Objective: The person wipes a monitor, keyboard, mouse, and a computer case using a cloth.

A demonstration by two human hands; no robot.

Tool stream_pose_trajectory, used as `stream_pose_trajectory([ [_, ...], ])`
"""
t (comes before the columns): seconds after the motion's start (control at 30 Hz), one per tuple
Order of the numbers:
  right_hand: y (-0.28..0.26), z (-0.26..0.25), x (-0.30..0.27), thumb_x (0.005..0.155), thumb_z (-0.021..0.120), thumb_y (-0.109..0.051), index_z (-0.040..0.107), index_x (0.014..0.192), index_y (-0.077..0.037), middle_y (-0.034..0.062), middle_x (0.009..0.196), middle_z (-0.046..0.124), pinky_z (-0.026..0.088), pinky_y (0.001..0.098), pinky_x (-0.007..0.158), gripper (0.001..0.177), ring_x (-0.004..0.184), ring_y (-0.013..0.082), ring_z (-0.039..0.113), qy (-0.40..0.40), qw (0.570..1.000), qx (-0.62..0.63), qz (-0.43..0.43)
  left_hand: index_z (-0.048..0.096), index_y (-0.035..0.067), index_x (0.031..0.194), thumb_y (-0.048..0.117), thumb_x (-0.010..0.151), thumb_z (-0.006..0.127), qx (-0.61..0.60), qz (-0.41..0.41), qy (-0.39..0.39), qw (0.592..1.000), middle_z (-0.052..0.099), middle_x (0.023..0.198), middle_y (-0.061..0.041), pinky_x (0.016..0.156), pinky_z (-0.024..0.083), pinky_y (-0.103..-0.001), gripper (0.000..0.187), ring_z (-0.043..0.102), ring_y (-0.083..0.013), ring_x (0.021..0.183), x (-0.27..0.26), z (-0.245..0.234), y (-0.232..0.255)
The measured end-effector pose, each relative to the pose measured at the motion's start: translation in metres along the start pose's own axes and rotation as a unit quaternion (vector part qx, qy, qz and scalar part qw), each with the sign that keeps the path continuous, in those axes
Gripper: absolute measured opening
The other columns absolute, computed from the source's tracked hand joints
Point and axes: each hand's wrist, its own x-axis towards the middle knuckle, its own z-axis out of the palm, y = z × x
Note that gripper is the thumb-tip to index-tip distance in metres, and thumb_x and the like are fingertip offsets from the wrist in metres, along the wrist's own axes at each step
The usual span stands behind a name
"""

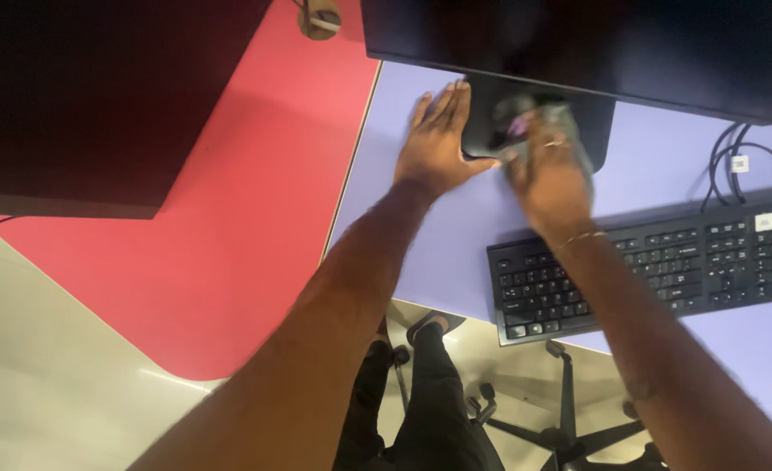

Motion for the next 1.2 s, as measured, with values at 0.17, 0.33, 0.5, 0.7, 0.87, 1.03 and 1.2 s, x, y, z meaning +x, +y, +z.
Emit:
stream_pose_trajectory([
  [0.17, -0.011, 0.006, 0.023, 0.105, 0.054, -0.029, 0.04, 0.157, 0.003, 0.0212, 0.158, 0.044, 0.032, 0.0482, 0.119, 0.062, 0.143, 0.0428, 0.043, -0.019, 0.992, -0.033, -0.124, 0.036, -0.004, 0.149, 0.056, 0.079, 0.081, 0.042, 0.001, 0.018, 0.999, 0.043, 0.158, -0.023, 0.129, 0.016, -0.05, 0.103, 0.034, -0.0292, 0.153, -0.003, 0.01, -0.002],
  [0.33, -0.022, 0.003, 0.07, 0.113, 0.046, -0.025, 0.049, 0.154, -0.003, 0.0207, 0.15, 0.055, 0.036, 0.0462, 0.125, 0.046, 0.139, 0.0392, 0.051, -0.08, 0.992, 0.018, -0.093, 0.035, -0.004, 0.152, 0.058, 0.075, 0.08, 0.029, -0.012, 0.04, 0.999, 0.039, 0.16, -0.024, 0.13, 0.019, -0.049, 0.108, 0.033, -0.0322, 0.153, -0.002, 0.015, -0.005],
  [0.5, -0.027, 0.003, 0.064, 0.108, 0.053, -0.027, 0.048, 0.152, -0.001, 0.0248, 0.149, 0.054, 0.033, 0.049, 0.122, 0.052, 0.139, 0.0415, 0.046, -0.041, 0.994, 0.042, -0.09, 0.028, -0.008, 0.154, 0.07, 0.075, 0.077, 0.047, -0.02, 0.01, 0.999, 0.027, 0.162, -0.026, 0.126, 0.012, -0.054, 0.122, 0.022, -0.0352, 0.154, -0.002, 0.009, -0.004],
  [0.7, -0.001, -0.017, 0.004, 0.105, 0.051, -0.027, 0.032, 0.161, -0.003, 0.0305, 0.158, 0.036, 0.023, 0.049, 0.121, 0.063, 0.146, 0.0446, 0.028, -0.047, 0.999, 0.015, -0.001, 0.026, -0.008, 0.154, 0.077, 0.074, 0.073, 0.071, -0.034, -0.047, 0.996, 0.025, 0.165, -0.023, 0.127, 0.008, -0.052, 0.125, 0.017, -0.0292, 0.156, -0.001, -0.003, 0.003],
  [0.87, 0.064, 0.006, 0.009, 0.114, 0.052, -0.023, 0.035, 0.153, 0.012, 0.0468, 0.142, 0.041, 0.038, 0.0523, 0.114, 0.055, 0.128, 0.0559, 0.042, 0.082, 0.995, 0.005, 0.054, 0.026, -0.008, 0.154, 0.076, 0.077, 0.072, 0.069, -0.039, -0.051, 0.996, 0.026, 0.165, -0.021, 0.128, 0.007, -0.05, 0.123, 0.017, -0.0285, 0.156, -0.002, -0.012, 0.009],
  [1.03, 0.108, 0.021, 0.075, 0.106, 0.056, -0.023, 0.065, 0.126, -0.006, 0.0266, 0.117, 0.067, 0.05, 0.0531, 0.09, 0.028, 0.105, 0.0487, 0.063, 0.105, 0.985, 0.028, 0.136, 0.026, -0.009, 0.155, 0.074, 0.078, 0.072, 0.064, -0.032, -0.043, 0.997, 0.027, 0.165, -0.022, 0.128, 0.007, -0.049, 0.122, 0.018, -0.03, 0.156, -0.003, -0.01, 0.008],
  [1.2, 0.113, 0.023, 0.09, 0.109, 0.056, -0.022, 0.067, 0.12, -0.001, 0.0287, 0.111, 0.068, 0.051, 0.0545, 0.087, 0.027, 0.099, 0.0488, 0.064, 0.063, 0.995, -0.043, 0.06, 0.026, -0.01, 0.154, 0.074, 0.077, 0.072, 0.065, -0.026, -0.036, 0.997, 0.027, 0.163, -0.023, 0.127, 0.006, -0.049, 0.122, 0.018, -0.0304, 0.155, -0.002, -0.008, 0.006],
])
